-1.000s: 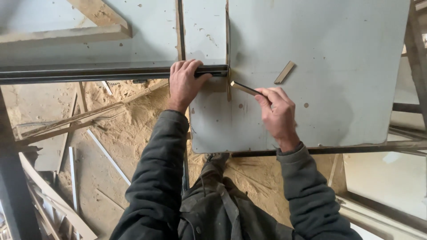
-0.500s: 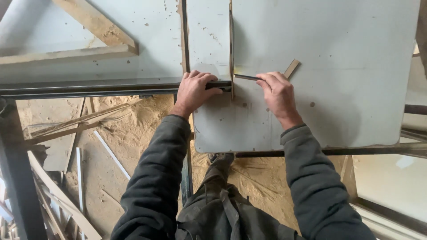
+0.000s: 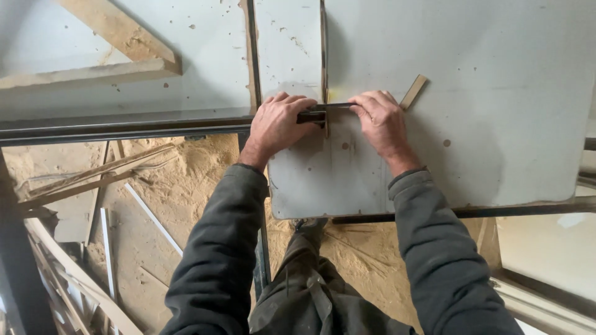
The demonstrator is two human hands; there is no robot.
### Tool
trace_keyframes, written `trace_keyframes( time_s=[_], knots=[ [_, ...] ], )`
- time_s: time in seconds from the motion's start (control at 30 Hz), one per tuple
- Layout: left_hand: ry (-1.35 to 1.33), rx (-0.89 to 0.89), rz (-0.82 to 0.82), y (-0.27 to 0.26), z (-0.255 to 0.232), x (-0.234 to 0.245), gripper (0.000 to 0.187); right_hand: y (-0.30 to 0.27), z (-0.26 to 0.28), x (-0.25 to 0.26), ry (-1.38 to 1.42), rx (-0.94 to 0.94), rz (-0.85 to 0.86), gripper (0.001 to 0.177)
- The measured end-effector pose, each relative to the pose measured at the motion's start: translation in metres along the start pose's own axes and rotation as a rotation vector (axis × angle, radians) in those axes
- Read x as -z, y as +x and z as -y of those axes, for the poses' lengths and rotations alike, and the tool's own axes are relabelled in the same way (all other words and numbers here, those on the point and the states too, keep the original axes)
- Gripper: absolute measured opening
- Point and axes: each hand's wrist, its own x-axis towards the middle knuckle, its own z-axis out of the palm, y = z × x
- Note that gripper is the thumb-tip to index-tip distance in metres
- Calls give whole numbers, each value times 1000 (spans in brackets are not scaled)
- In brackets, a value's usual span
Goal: The person uses a table saw to cut small rectangular pieces of wood. They guide the wood through the blade, remove the cut pieces, and inspect them. The person then walks to a workbench and places the cut pieces on the surface.
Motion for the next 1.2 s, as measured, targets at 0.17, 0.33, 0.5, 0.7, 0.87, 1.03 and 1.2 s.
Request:
trace_keyframes(
  time_s=[0.17,0.33,0.5,0.7,0.87,1.03,1.2],
  knots=[
    [15,-5,57,3,-3,4,49,-2,-6,-4,13,34,-12,18],
    [2,-38,51,4,0,3,45,-4,-12,-9,2,85,-23,18],
    [3,-54,27,10,2,5,40,-3,-15,-11,21,83,-27,17],
    [3,-60,7,17,5,4,39,3,-16,-17,51,34,-62,15],
    [7,-25,27,20,8,3,38,4,-18,-20,42,45,-62,15],
    [13,-31,23,21,9,4,39,6,-20,-22,42,42,-65,15],
    [16,-35,3,21,10,2,41,7,-21,-24,26,49,-76,13]
  ],
)
